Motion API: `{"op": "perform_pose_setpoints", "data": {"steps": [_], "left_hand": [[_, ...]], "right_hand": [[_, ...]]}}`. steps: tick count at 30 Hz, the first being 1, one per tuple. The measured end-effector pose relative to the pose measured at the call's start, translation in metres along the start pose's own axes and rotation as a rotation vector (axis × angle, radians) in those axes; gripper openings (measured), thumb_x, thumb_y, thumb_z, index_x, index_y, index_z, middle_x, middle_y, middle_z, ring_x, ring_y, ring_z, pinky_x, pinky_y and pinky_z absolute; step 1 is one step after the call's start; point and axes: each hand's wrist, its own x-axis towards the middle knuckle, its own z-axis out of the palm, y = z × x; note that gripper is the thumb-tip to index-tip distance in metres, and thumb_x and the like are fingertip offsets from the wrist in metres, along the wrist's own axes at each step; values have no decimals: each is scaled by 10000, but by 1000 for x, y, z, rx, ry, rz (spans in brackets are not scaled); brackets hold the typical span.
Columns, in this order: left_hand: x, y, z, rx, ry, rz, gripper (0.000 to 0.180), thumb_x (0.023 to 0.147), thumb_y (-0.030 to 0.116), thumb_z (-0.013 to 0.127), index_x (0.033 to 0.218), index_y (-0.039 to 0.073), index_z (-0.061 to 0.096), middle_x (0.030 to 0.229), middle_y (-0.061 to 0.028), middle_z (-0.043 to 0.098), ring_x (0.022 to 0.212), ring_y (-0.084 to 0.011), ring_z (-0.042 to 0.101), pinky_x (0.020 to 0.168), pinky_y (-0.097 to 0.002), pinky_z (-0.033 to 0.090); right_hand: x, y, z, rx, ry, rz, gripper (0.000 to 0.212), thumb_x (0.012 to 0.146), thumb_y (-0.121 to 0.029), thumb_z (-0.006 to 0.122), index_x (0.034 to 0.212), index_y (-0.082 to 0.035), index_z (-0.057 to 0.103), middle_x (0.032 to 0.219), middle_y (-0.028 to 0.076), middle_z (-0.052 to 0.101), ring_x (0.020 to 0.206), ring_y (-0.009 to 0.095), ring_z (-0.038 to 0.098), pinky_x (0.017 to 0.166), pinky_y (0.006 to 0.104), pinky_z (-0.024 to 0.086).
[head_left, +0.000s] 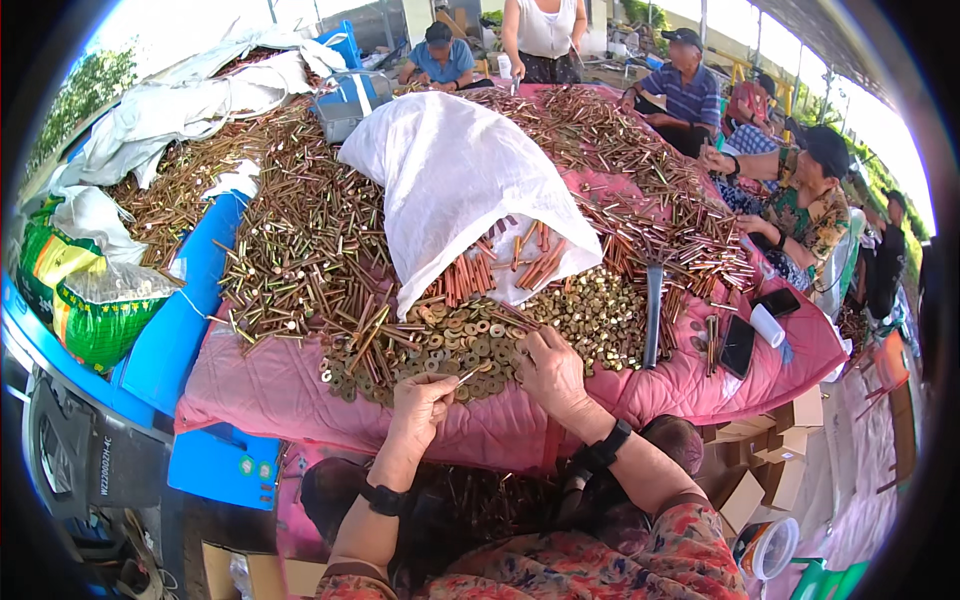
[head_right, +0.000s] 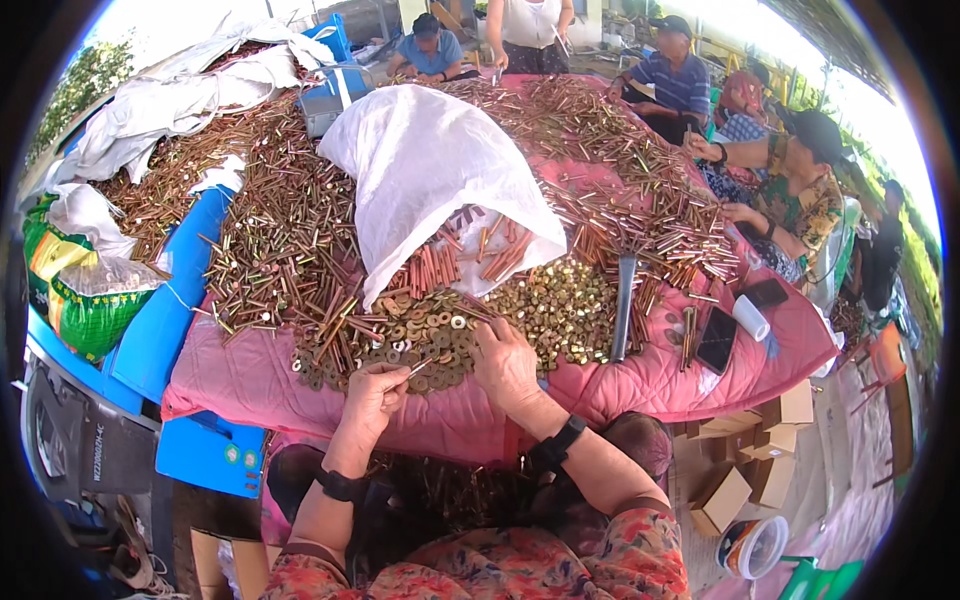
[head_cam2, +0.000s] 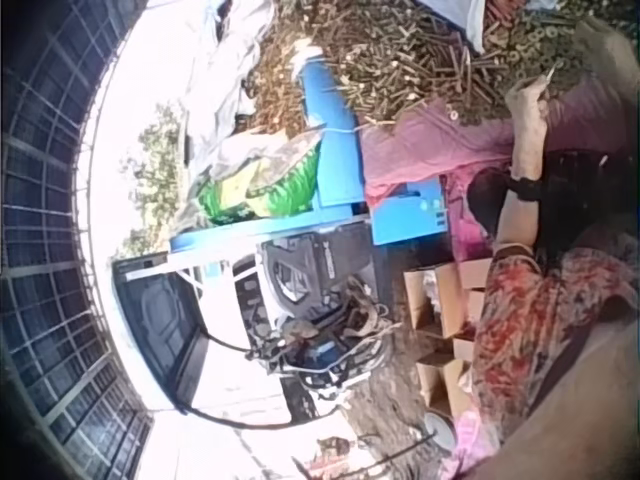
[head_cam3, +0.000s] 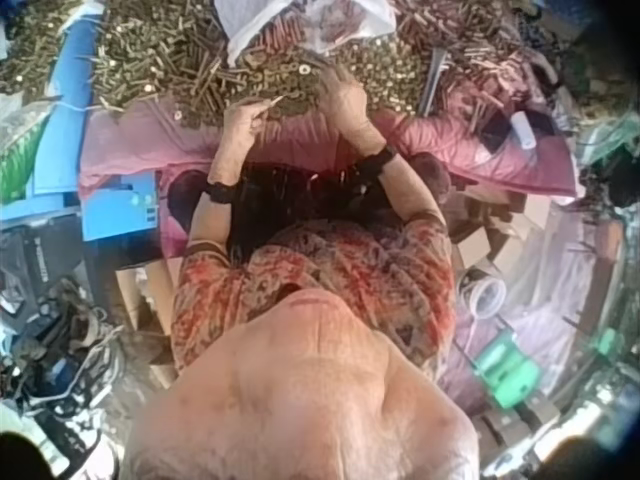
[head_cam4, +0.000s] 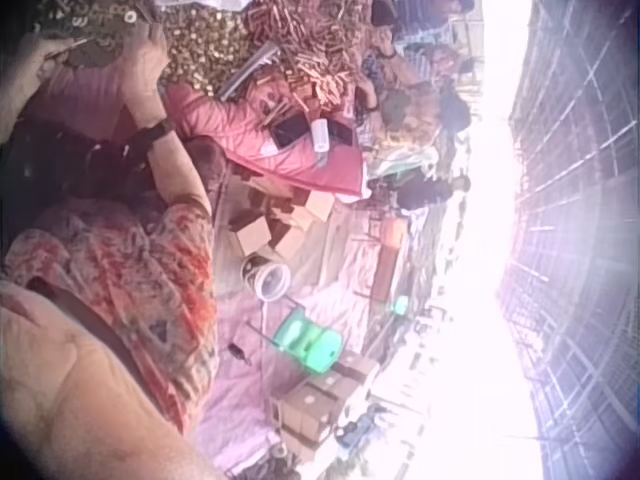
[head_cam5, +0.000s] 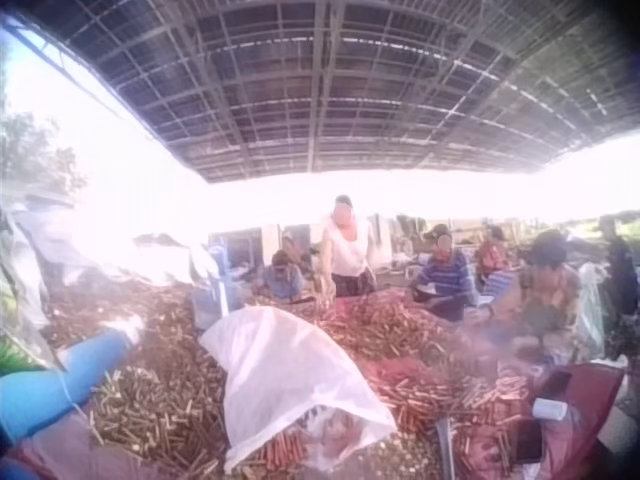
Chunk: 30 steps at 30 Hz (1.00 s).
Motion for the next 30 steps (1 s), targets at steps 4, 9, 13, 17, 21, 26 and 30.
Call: {"op": "perform_pose_setpoints", "data": {"steps": [4, 9, 13, 17, 21, 26, 30], "left_hand": [[1, -6, 5, -47, -68, 0, 61, 765, -1, 648, 763, -26, 593, 583, -44, 518, 386, -36, 347, 357, -176, 213], [1, -10, 10, -40, -102, 6, 65, 766, -4, 648, 792, -37, 598, 591, -48, 525, 392, -35, 348, 367, -174, 215], [0, -13, 12, -30, -93, 15, 75, 762, -2, 655, 804, -38, 604, 595, -48, 530, 399, -37, 357, 374, -172, 219], [-1, -15, 15, -13, -102, 30, 76, 758, -3, 659, 806, -31, 608, 602, -50, 538, 407, -42, 370, 382, -174, 229], [-1, -17, 14, -20, -106, 68, 74, 749, -8, 665, 802, -26, 616, 609, -42, 550, 423, -41, 385, 389, -177, 238], [-3, -16, 11, 94, -133, 164, 51, 742, -3, 677, 769, -14, 636, 615, -19, 564, 453, -29, 404, 415, -177, 264], [-3, -17, 8, 296, -146, 360, 41, 735, 7, 696, 749, -2, 658, 620, 12, 578, 518, -26, 454, 478, -179, 329]], "right_hand": [[0, -1, 4, 708, -186, 421, 147, 758, -50, 665, 868, 8, 586, 817, 75, 612, 702, 171, 593, 575, 289, 465], [-8, -6, 16, 1362, -203, 582, 138, 794, 8, 645, 929, -19, 631, 806, 4, 620, 700, 69, 559, 658, 219, 468], [-10, -8, 12, 1370, -207, 611, 102, 784, 6, 647, 882, -21, 635, 803, 5, 619, 731, 63, 546, 662, 214, 455], [-12, -8, 10, 1334, -261, 645, 106, 791, 7, 637, 895, -14, 639, 812, 12, 627, 733, 71, 560, 661, 220, 469], [-9, -10, 4, 1328, -313, 703, 109, 800, -16, 640, 908, 1, 638, 794, 33, 634, 716, 85, 580, 645, 230, 483], [-1, -8, -11, 1008, -448, 560, 88, 816, -58, 646, 867, 12, 629, 750, 35, 627, 676, 80, 570, 603, 224, 471], [0, -9, -12, 873, -532, 551, 146, 843, -133, 632, 798, 3, 609, 669, 29, 590, 623, 77, 532, 542, 233, 429]]}}
